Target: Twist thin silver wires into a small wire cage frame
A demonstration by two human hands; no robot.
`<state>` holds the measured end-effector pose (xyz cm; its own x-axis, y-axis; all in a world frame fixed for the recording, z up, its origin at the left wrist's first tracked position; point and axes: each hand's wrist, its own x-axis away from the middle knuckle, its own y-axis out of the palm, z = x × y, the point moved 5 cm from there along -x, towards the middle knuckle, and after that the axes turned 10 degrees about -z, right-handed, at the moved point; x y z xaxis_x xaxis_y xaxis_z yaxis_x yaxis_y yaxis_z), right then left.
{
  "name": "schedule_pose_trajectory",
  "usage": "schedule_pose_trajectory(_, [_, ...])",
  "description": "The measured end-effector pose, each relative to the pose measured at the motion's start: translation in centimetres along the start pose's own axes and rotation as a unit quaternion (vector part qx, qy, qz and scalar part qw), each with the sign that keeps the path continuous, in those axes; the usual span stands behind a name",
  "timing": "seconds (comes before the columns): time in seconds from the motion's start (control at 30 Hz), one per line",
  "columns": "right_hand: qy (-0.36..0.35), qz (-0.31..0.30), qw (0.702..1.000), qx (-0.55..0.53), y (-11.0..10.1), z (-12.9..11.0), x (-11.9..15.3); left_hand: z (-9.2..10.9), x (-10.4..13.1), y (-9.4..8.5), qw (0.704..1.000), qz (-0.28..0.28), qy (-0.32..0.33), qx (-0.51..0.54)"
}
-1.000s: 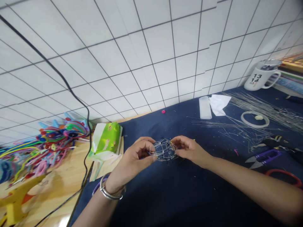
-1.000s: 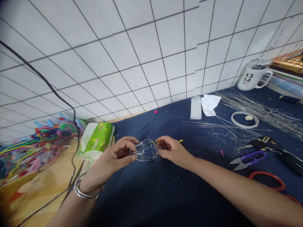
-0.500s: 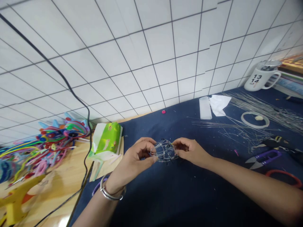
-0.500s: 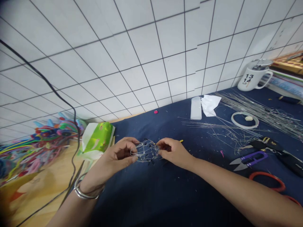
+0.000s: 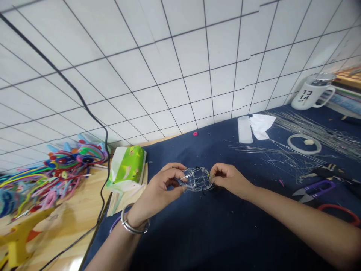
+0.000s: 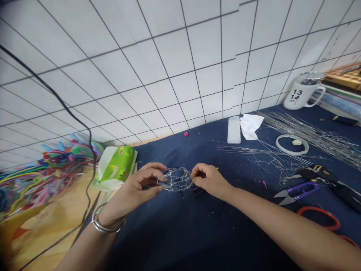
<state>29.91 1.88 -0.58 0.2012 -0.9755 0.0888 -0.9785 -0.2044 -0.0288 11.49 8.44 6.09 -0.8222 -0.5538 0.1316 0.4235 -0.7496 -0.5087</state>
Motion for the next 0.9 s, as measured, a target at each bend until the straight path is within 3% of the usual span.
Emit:
schedule_pose_trajectory(0.2, [-0.005, -0.006, 0.997, -0.074, -0.2, 0.0, -0.2, -0.1, -0.1, -0.3, 0.997, 0.017, 0.034, -0.071])
schedule_pose_trajectory(0.4, [0.000, -0.027, 0.984, -0.178, 0.5, 0.3, -0.3, 1.6, 0.5, -0.1, 0.992, 0.027, 0.053, -0.108])
schedule_pose_trajectory(0.63, [0.018, -0.005, 0.988, -0.154, 0.3, 0.5, -0.1, 1.0, 0.4, -0.2, 0.997, 0.018, 0.046, -0.055])
schedule_pose_trajectory(0.9, [0.003, -0.027, 0.993, -0.117, -0.1, -0.7, 0.0, -0.4, -0.2, -1.3, 0.999, 0.022, 0.042, 0.001])
